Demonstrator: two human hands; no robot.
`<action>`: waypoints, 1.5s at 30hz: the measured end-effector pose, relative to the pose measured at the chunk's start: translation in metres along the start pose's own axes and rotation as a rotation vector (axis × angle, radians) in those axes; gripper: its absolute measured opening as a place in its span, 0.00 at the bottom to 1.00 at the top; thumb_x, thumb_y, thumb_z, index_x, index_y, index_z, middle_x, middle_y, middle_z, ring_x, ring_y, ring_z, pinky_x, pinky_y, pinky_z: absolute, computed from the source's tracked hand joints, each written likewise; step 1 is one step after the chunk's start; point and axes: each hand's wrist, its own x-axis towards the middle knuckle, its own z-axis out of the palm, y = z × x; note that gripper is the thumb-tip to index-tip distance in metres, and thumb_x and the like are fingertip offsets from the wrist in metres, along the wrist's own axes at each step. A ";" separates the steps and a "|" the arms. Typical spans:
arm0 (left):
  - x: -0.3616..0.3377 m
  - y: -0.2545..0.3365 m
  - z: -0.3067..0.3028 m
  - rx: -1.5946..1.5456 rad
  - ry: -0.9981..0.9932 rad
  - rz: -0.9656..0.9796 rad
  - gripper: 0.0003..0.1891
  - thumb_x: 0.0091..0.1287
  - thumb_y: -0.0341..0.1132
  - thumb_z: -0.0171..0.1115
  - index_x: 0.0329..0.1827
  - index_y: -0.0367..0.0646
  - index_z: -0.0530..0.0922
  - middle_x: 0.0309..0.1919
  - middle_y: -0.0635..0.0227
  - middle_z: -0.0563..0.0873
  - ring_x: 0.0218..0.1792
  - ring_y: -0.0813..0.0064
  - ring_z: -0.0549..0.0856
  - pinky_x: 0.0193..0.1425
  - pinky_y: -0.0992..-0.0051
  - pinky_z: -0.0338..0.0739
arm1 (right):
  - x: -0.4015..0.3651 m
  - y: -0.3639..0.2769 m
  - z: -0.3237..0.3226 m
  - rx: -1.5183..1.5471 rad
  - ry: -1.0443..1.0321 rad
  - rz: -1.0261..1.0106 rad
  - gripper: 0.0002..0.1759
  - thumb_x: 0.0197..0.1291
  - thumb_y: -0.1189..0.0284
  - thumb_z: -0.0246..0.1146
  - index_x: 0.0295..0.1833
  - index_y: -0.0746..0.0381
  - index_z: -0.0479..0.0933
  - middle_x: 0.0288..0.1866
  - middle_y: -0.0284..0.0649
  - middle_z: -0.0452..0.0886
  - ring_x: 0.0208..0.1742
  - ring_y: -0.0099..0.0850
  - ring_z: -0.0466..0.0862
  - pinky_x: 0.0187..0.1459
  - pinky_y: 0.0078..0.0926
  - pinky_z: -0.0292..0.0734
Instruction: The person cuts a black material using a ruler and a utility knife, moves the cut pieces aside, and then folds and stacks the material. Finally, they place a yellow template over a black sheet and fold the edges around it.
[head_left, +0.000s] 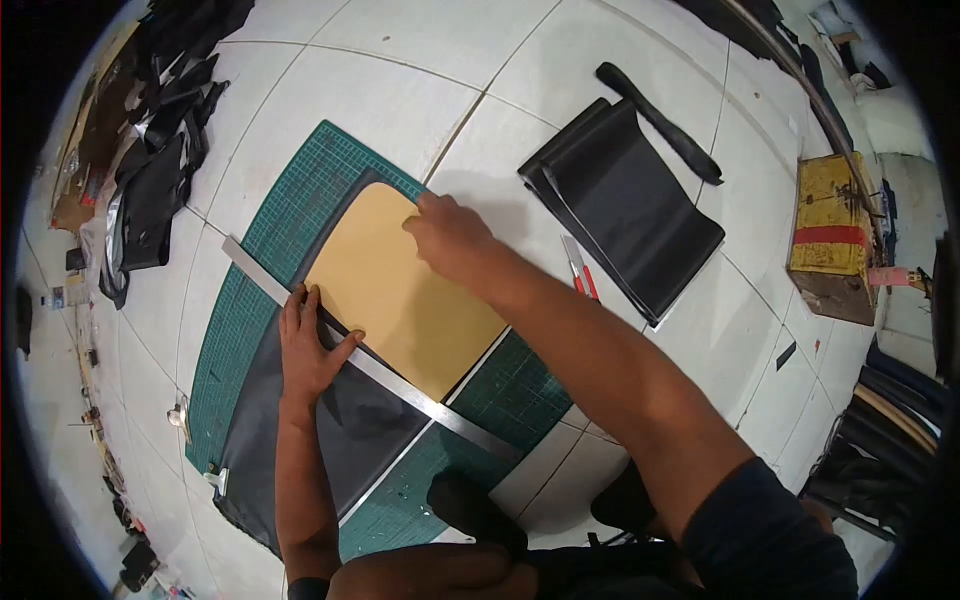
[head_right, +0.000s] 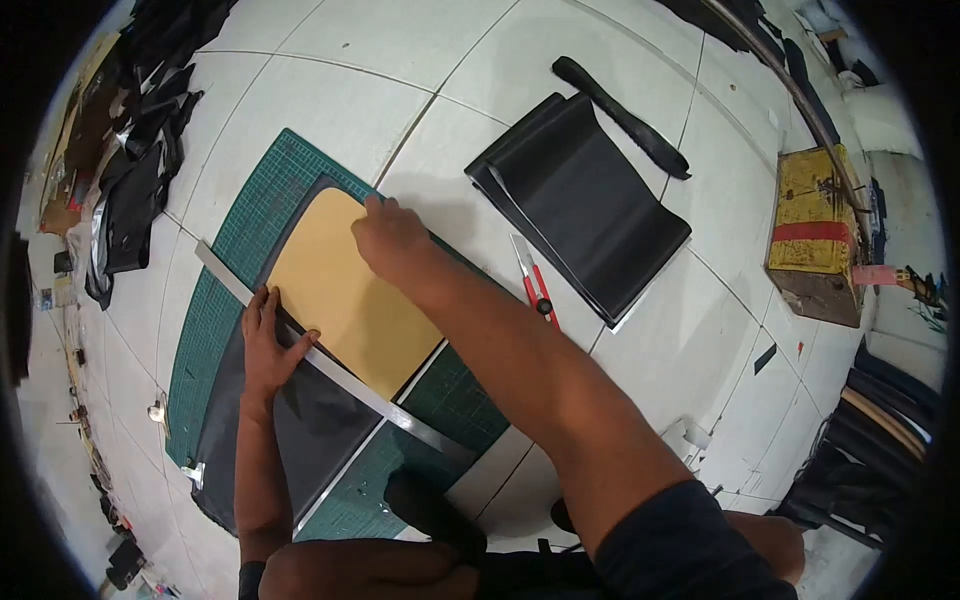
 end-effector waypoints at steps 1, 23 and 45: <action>0.000 0.001 0.000 -0.007 0.000 0.002 0.51 0.56 0.54 0.80 0.79 0.37 0.67 0.78 0.46 0.66 0.79 0.43 0.64 0.81 0.48 0.62 | 0.009 0.009 0.000 0.007 -0.035 -0.032 0.30 0.53 0.71 0.77 0.64 0.57 0.82 0.64 0.47 0.77 0.65 0.47 0.79 0.64 0.44 0.77; -0.002 -0.005 0.006 0.068 -0.037 0.034 0.49 0.66 0.59 0.71 0.83 0.40 0.61 0.81 0.46 0.61 0.80 0.41 0.59 0.83 0.44 0.55 | 0.032 0.052 -0.021 0.245 -0.135 -0.199 0.31 0.52 0.72 0.79 0.65 0.62 0.82 0.59 0.47 0.85 0.61 0.45 0.84 0.64 0.42 0.80; 0.000 -0.001 -0.001 0.060 -0.074 0.045 0.55 0.56 0.57 0.79 0.83 0.41 0.62 0.79 0.47 0.62 0.79 0.43 0.61 0.81 0.45 0.58 | 0.036 0.054 -0.001 0.183 -0.125 -0.237 0.28 0.55 0.71 0.76 0.63 0.64 0.83 0.61 0.50 0.84 0.65 0.48 0.81 0.66 0.45 0.77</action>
